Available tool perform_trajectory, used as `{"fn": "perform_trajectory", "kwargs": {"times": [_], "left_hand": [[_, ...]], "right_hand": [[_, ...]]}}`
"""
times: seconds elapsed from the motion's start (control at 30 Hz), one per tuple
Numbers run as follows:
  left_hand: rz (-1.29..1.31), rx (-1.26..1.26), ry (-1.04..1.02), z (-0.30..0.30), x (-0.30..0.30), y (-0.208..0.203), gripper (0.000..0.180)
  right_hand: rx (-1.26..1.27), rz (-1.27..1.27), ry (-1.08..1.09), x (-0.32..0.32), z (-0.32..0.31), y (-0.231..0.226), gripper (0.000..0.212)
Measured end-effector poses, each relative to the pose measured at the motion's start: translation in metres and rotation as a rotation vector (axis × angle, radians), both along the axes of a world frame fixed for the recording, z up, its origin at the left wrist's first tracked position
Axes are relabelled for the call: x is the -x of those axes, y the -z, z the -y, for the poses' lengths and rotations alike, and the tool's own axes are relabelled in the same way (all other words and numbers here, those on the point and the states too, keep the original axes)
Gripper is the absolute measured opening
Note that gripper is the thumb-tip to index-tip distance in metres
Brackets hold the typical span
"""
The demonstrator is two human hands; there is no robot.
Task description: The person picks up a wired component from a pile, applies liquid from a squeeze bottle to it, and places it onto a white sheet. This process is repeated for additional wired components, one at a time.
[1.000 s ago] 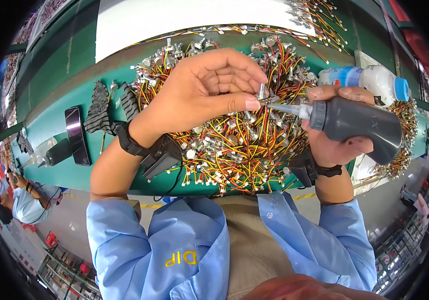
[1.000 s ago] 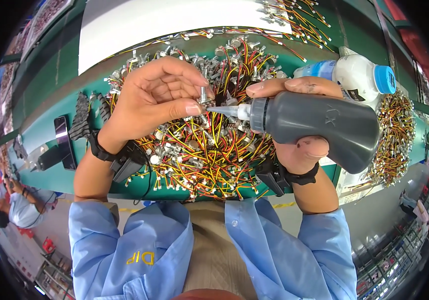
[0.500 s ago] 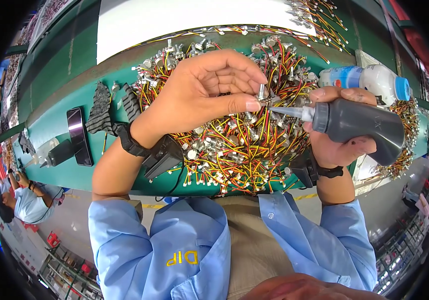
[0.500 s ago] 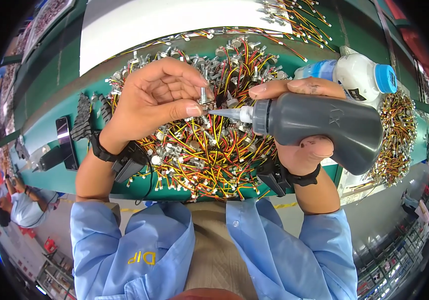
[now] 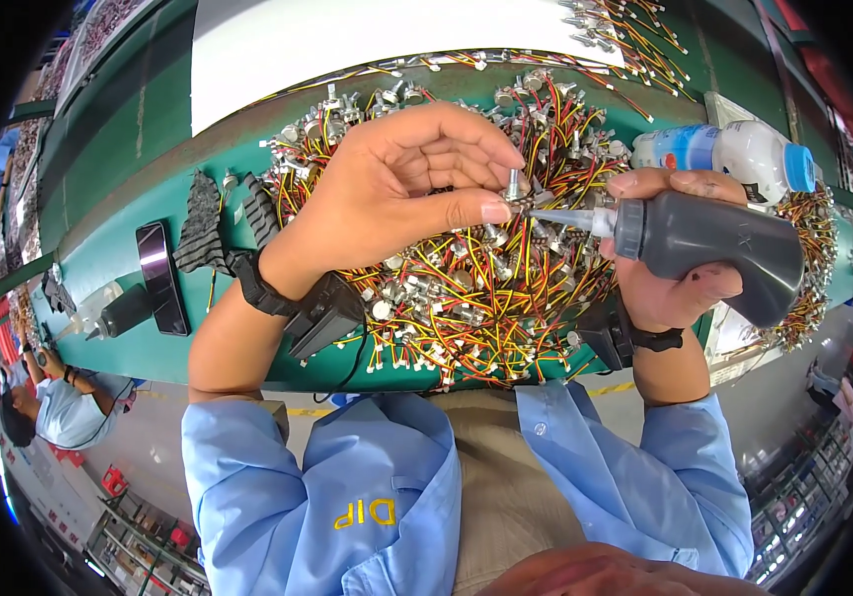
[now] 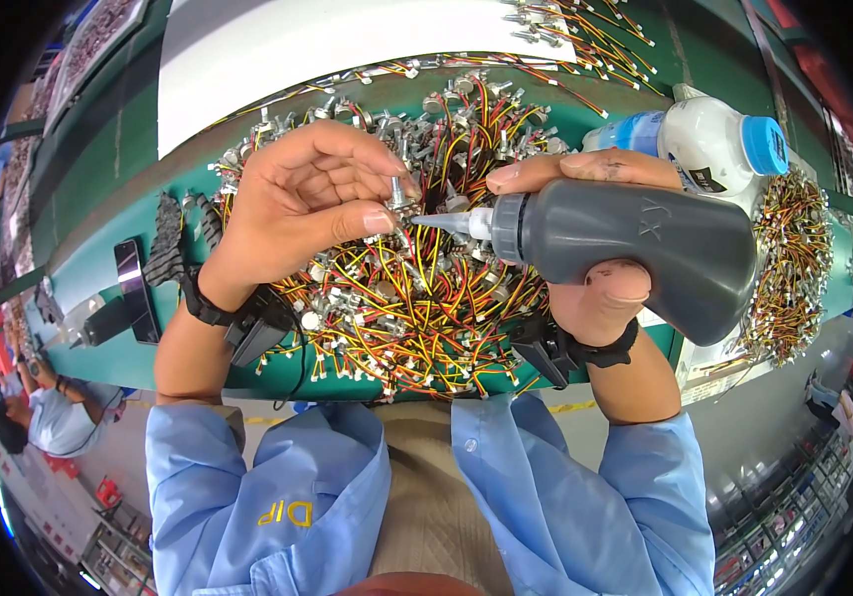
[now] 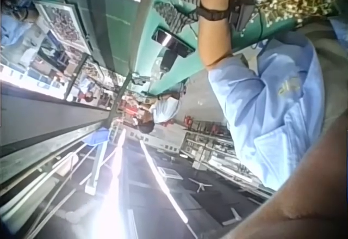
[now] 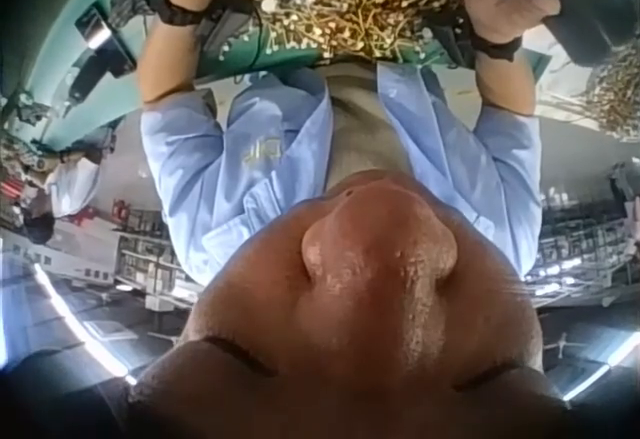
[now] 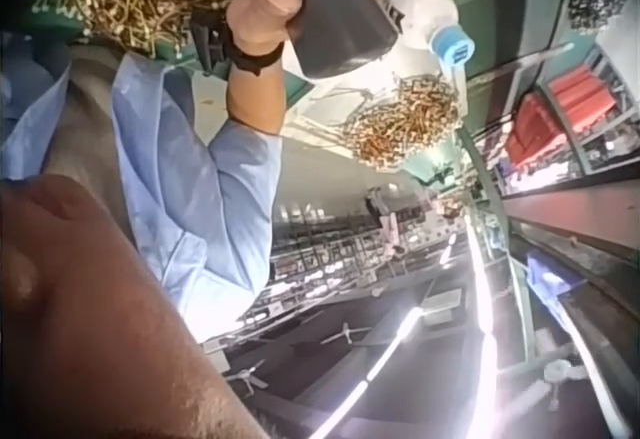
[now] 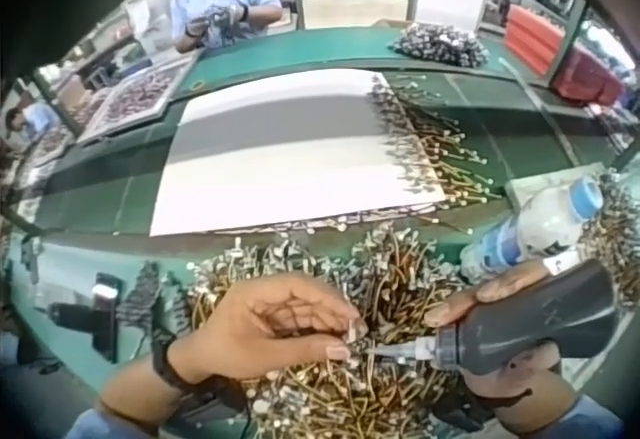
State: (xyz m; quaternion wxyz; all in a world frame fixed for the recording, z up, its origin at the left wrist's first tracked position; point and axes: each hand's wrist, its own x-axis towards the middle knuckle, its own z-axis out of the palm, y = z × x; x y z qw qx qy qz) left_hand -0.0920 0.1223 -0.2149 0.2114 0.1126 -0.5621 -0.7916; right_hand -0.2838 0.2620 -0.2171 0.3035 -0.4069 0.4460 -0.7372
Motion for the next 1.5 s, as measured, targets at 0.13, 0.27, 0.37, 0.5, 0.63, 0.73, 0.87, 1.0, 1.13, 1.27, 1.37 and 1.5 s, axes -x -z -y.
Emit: {"fn": "perform_trajectory", "kwargs": {"times": [0.13,0.27,0.37,0.5,0.63,0.73,0.87,1.0,1.13,1.27,1.37,1.5], "left_hand": [[0.001,0.002,0.005,0.001,0.000,0.000,0.030],[-0.004,0.002,0.007,0.001,-0.001,0.001,0.030],[-0.004,0.023,0.007,0.002,-0.001,-0.001,0.030],[-0.011,0.014,0.004,0.003,0.000,0.000,0.029],[-0.004,0.005,0.007,0.002,0.000,0.001,0.029],[-0.004,-0.004,0.006,0.001,0.000,0.000,0.030],[-0.003,0.001,0.011,0.000,-0.001,0.000,0.030],[-0.002,-0.012,0.010,0.003,-0.003,0.003,0.030],[-0.003,0.001,0.002,0.005,-0.003,0.001,0.029],[-0.005,-0.082,0.008,0.008,0.000,-0.013,0.024],[0.038,-0.069,0.037,0.026,-0.011,-0.026,0.020],[-0.170,-0.109,-0.064,0.075,-0.017,-0.011,0.013]], "right_hand": [[0.072,0.036,-0.095,0.005,-0.001,0.002,0.072],[0.144,0.114,-0.205,0.006,-0.001,0.002,0.061],[0.157,0.127,-0.196,0.005,-0.001,0.001,0.061],[0.163,0.082,-0.192,0.006,0.001,0.003,0.061],[0.180,0.086,-0.161,0.006,0.000,0.002,0.061],[0.165,0.055,-0.160,0.007,-0.002,0.002,0.060],[0.187,0.054,-0.187,0.008,-0.002,0.004,0.059],[0.193,0.023,-0.166,0.005,0.001,0.004,0.058],[0.156,-0.045,-0.165,0.004,0.004,0.000,0.059],[0.207,0.047,-0.124,0.010,0.000,-0.007,0.061],[0.326,-0.106,-0.055,0.019,0.001,-0.015,0.063],[0.437,-0.305,0.023,0.035,-0.003,-0.018,0.067]]}}
